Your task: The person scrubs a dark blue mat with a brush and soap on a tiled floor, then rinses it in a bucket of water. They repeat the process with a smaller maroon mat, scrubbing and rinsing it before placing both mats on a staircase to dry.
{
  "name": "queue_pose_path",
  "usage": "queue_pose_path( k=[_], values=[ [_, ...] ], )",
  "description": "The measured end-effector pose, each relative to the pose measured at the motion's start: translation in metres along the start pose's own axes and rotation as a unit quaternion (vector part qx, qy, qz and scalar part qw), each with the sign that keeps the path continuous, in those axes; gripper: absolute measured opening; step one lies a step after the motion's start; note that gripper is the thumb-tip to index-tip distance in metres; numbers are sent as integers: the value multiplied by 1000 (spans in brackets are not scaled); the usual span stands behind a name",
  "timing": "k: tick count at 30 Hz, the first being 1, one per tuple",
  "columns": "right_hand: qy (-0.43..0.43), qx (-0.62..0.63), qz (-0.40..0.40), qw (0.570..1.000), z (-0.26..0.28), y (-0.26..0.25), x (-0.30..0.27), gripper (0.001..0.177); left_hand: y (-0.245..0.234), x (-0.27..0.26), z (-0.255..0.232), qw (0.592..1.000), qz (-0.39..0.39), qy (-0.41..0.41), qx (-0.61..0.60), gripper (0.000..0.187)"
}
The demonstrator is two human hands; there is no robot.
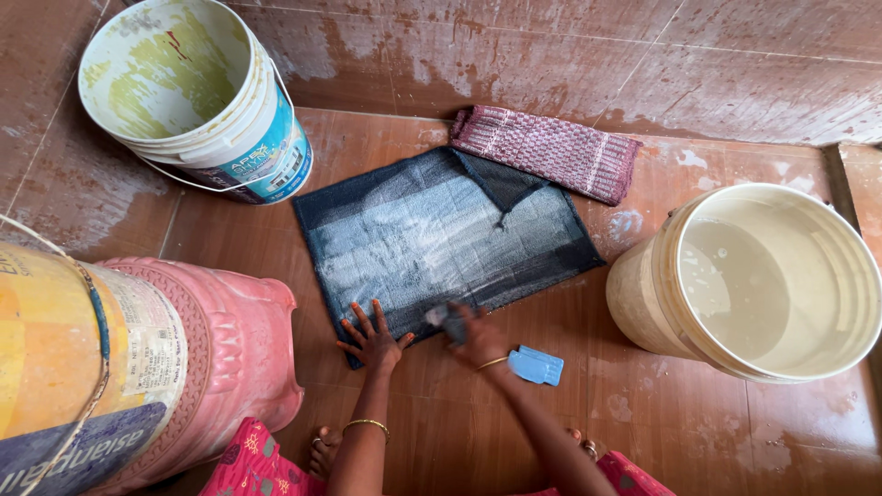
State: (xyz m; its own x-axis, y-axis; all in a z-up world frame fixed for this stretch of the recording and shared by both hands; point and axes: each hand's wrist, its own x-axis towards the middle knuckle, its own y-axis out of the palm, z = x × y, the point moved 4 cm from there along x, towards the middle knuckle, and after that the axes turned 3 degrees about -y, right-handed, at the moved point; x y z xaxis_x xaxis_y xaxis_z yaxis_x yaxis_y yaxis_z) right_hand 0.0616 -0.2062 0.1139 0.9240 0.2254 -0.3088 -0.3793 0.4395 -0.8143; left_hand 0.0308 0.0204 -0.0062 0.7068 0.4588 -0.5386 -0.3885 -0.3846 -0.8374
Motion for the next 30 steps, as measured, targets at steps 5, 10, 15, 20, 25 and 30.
queue_pose_path(
  k=[5, 10, 15, 20, 25, 30],
  values=[
    [21, -78, -260, 962, -122, -86, 34, 80, -1, 1, 0, 1000, 7, -3, -4, 125],
    [103, -60, -371, 921, -146, -78, 51, 91, -2, -1, -2, 1000, 13, -6, 5, 125],
    [-34, 43, -160, 986, -21, 21, 15, 87, 0, -1, -2, 1000, 6, -10, -18, 126],
    [-65, -34, -62, 995, 23, 44, 2, 96, -3, -4, -3, 999, -5, -7, -32, 126],
    [-67, 24, -222, 973, -96, -46, 49, 71, -6, -6, -3, 999, -19, 0, -32, 127],
    [181, -17, -252, 950, -152, -82, 65, 82, -7, -8, -3, 999, -26, 4, -39, 127]
  ],
)
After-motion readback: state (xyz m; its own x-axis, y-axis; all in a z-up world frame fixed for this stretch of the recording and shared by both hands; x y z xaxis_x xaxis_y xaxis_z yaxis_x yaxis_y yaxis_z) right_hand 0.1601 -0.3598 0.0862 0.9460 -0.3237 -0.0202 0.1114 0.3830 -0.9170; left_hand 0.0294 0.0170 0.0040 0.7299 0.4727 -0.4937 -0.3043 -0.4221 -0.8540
